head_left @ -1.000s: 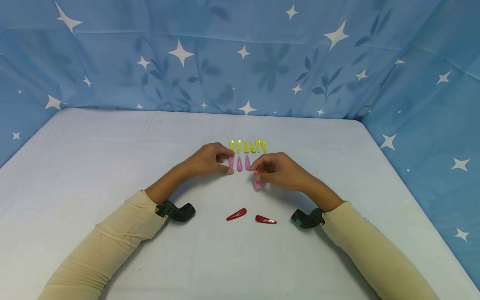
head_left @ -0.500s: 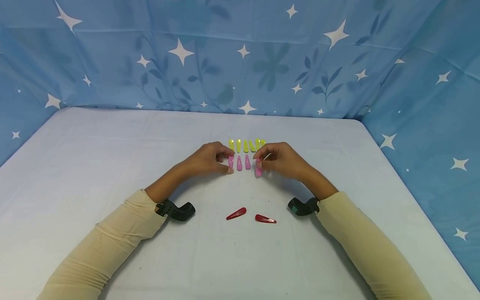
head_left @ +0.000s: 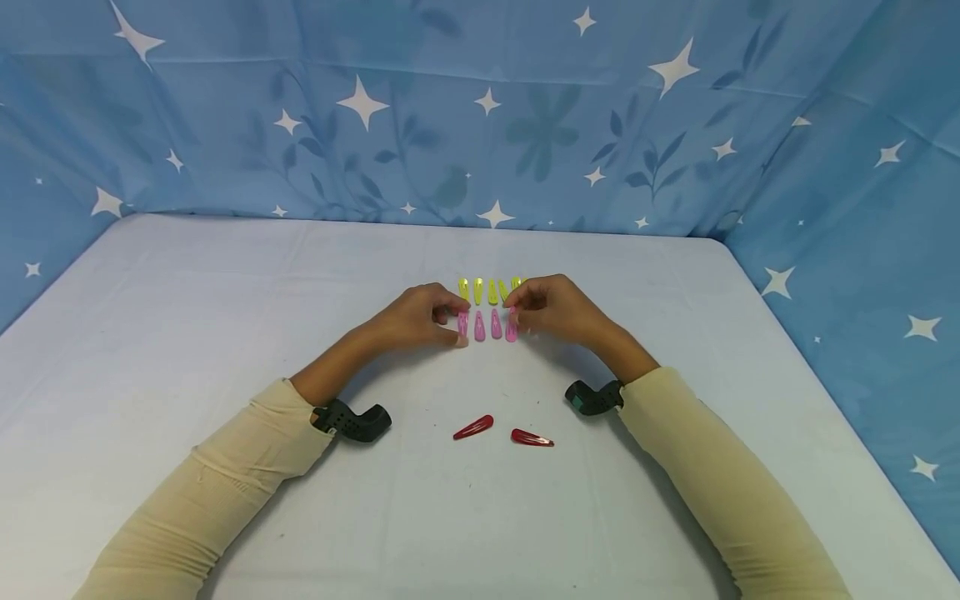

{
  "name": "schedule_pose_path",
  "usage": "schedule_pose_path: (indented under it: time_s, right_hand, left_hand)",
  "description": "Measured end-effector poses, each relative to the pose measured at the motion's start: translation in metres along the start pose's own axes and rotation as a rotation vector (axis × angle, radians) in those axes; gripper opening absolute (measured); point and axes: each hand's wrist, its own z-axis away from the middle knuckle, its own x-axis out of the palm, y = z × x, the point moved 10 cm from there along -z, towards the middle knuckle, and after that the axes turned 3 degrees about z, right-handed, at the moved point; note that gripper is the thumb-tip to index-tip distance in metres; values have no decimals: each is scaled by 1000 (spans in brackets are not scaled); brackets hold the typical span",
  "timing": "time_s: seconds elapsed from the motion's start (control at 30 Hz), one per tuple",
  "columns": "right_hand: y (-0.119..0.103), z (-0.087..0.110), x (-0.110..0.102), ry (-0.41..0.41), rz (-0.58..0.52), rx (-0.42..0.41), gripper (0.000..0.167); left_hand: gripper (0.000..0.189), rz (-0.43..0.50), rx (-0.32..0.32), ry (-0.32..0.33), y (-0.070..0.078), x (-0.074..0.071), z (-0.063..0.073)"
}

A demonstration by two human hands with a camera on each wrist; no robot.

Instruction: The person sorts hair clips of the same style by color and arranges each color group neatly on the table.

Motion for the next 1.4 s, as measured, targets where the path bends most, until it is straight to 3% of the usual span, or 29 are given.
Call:
schedule_pose_path:
  time_s: [0.37,0.73,1.17,1.4]
  right_hand:
    - [-1,-7,4,-8,134,47,23]
    - [0,-7,3,7,174,81,24]
    - [7,-4,1,11,135,151,26]
    - [9,7,-2,6,141,138,29]
  left_hand:
    - [51,3,-13,1,1,0,0]
    - [53,-9,-5,-1,2,-1,2]
    - [52,0,10,-3,2,-1,2]
    - [57,-13,10,-8,1,-1,2]
